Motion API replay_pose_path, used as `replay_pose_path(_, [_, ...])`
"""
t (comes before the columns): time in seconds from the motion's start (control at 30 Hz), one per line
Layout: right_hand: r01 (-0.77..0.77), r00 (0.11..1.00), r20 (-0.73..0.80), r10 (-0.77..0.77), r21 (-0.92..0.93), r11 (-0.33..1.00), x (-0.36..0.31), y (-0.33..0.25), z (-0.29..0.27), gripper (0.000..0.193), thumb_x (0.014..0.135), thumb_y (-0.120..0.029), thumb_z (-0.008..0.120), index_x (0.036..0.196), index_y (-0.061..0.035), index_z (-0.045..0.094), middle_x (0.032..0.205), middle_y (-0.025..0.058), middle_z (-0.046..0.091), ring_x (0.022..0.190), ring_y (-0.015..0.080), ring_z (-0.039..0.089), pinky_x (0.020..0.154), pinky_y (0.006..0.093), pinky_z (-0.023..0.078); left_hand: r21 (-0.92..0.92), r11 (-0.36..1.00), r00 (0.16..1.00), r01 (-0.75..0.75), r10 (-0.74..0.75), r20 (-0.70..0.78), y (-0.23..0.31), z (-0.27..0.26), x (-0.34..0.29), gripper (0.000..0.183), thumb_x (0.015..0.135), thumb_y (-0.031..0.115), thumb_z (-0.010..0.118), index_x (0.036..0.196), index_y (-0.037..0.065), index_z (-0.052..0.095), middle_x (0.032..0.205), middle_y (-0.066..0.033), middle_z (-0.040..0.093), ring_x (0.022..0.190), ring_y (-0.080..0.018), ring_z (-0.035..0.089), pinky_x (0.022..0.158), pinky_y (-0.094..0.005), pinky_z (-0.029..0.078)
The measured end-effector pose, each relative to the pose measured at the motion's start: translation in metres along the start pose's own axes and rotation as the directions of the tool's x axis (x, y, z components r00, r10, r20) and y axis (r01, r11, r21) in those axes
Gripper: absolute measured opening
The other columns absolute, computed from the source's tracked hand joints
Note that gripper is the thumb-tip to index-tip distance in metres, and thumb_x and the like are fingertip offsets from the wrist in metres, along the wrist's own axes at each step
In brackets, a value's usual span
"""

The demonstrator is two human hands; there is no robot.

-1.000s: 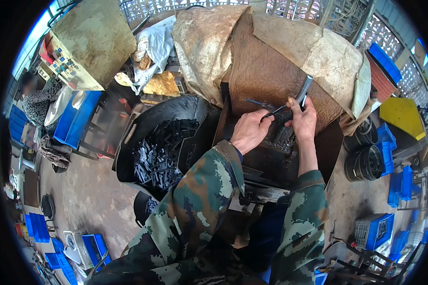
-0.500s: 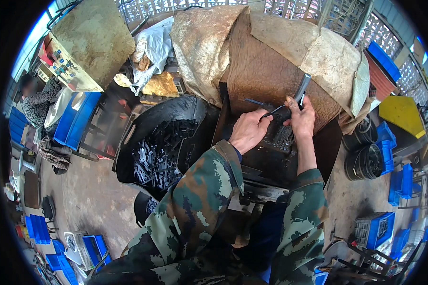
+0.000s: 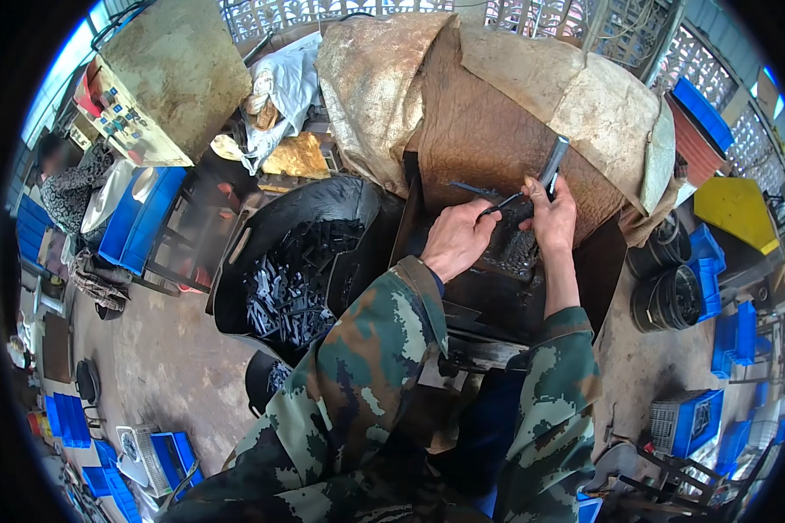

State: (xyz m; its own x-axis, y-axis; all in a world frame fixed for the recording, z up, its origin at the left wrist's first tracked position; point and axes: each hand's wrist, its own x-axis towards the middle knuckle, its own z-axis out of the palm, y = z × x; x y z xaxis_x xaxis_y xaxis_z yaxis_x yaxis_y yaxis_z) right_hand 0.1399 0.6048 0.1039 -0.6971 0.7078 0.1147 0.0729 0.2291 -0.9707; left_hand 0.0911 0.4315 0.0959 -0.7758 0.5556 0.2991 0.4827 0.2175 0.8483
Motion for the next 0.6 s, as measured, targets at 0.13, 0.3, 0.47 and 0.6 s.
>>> replay_pose_path(0.13, [0.002, 1.0, -0.003, -0.002, 0.004, 1.0, 0.0, -0.002, 0.002, 0.025, 0.096, -0.025, 0.068, 0.114, -0.0085, 0.062, 0.094, 0.0066, 0.069, 0.064, 0.0096, 0.061, 0.044, 0.0237, 0.049, -0.001, 1.0, 1.0, 0.019, -0.019, 0.007, 0.009, -0.009, -0.002, 0.021, 0.092, 0.023, 0.061, 0.105, 0.008, 0.07, 0.08, -0.0234, 0.066, 0.08, -0.0441, 0.065, 0.068, -0.048, 0.051])
replay_pose_path(0.3, [0.0, 0.999, -0.034, -0.001, -0.034, 0.999, -0.004, -0.006, -0.003, 0.024, 0.096, -0.025, 0.068, 0.109, -0.0051, 0.064, 0.089, 0.0051, 0.068, 0.065, 0.0123, 0.062, 0.043, 0.0265, 0.051, -0.01, 1.0, 1.0, 0.005, -0.005, 0.003, 0.013, -0.013, -0.005, 0.023, 0.093, 0.021, 0.059, 0.106, 0.007, 0.071, 0.083, -0.0232, 0.068, 0.081, -0.0423, 0.066, 0.07, -0.0467, 0.051])
replay_pose_path(0.47, [-0.007, 1.0, 0.007, 0.007, -0.003, 1.0, -0.021, -0.01, -0.003, 0.026, 0.096, -0.025, 0.068, 0.11, -0.0035, 0.063, 0.091, 0.0052, 0.068, 0.069, 0.0124, 0.062, 0.044, 0.0259, 0.051, -0.065, 0.998, 0.998, -0.018, 0.015, -0.055, 0.001, -0.018, -0.004, 0.024, 0.093, 0.019, 0.056, 0.107, 0.006, 0.071, 0.085, -0.0206, 0.069, 0.08, -0.0361, 0.069, 0.072, -0.0427, 0.052])
replay_pose_path(0.6, [-0.019, 0.995, 0.096, 0.021, -0.026, 0.999, -0.063, -0.021, -0.019, 0.025, 0.094, -0.019, 0.07, 0.11, -0.0024, 0.063, 0.098, 0.0055, 0.065, 0.072, 0.0112, 0.061, 0.046, 0.0252, 0.052, -0.103, 0.992, 0.997, 0.073, -0.075, -0.019, 0.0, -0.019, -0.004, 0.025, 0.093, 0.02, 0.055, 0.106, 0.005, 0.07, 0.083, -0.0194, 0.069, 0.078, -0.0323, 0.069, 0.072, -0.0405, 0.052])
